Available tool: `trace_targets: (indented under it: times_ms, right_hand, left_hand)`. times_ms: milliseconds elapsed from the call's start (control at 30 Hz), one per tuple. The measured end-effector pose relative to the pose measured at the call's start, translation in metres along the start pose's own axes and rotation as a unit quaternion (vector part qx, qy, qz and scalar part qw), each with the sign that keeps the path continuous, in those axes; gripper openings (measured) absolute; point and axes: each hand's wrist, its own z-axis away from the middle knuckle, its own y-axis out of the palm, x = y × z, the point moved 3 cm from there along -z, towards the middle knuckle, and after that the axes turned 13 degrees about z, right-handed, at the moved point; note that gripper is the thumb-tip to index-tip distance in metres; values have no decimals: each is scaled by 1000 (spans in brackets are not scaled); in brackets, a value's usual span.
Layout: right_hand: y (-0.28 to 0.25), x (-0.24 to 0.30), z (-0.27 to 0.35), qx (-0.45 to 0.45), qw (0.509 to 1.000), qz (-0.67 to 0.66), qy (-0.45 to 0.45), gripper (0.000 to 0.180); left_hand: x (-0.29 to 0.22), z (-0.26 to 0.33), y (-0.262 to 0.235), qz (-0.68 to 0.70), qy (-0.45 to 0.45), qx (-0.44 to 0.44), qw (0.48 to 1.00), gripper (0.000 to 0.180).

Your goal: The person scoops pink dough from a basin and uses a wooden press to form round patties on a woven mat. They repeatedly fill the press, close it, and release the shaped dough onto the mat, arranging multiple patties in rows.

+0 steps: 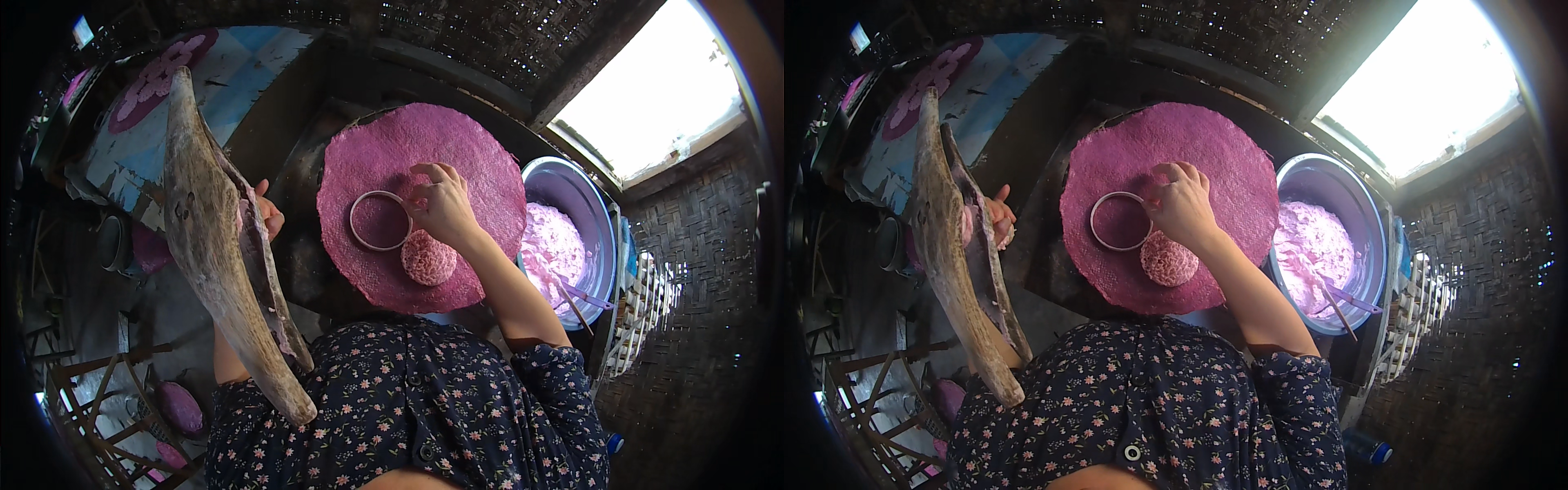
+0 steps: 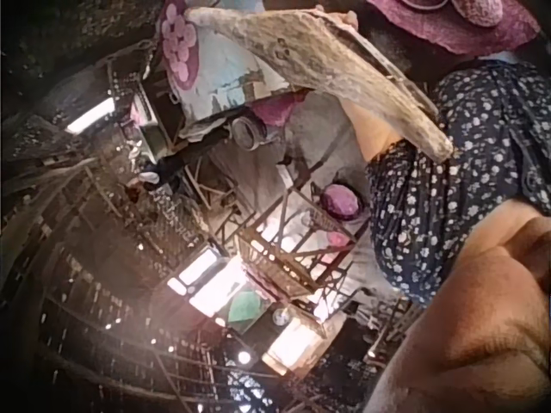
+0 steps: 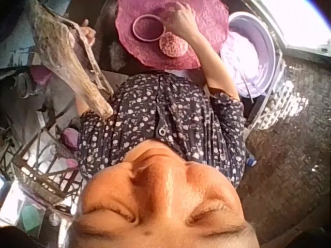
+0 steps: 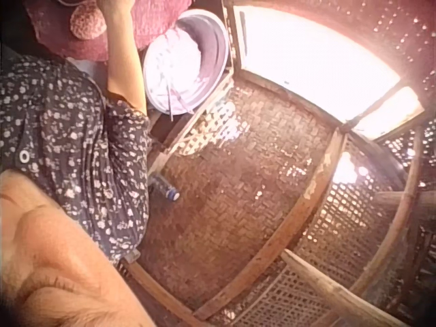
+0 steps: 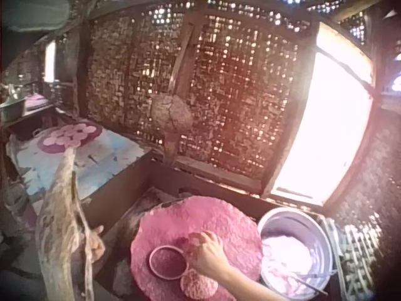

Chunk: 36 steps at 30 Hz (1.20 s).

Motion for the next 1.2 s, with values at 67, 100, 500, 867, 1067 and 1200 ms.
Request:
trace_targets:
  times_ms: [67,100,500,867,1067,1200]
  right_hand:
    - [-4,2,0,24,1000,9,9,15]
    - [-7,3,0,30,999,13,11,16]
    - [-53,36,42,308,699,-629,145,83]
    - [-71,-9,48,404,635,-647,122,74]
    - [-76,-42,45,413,709,-528,218,72]
    - [-75,-43,46,422,716,-513,215,69]
  left_hand:
    - [0,-3,2,-8,7,4,1000,40]
    - [2,-6,5,-19,13,4,1000,40]
    - [54,-83,89,-862,233,-257,369,47]
    - [-23,-139,78,16,266,213,940,74]
    - [-11,-154,30,42,339,141,929,68]
    - [-5,-148,22,57,368,92,924,70]
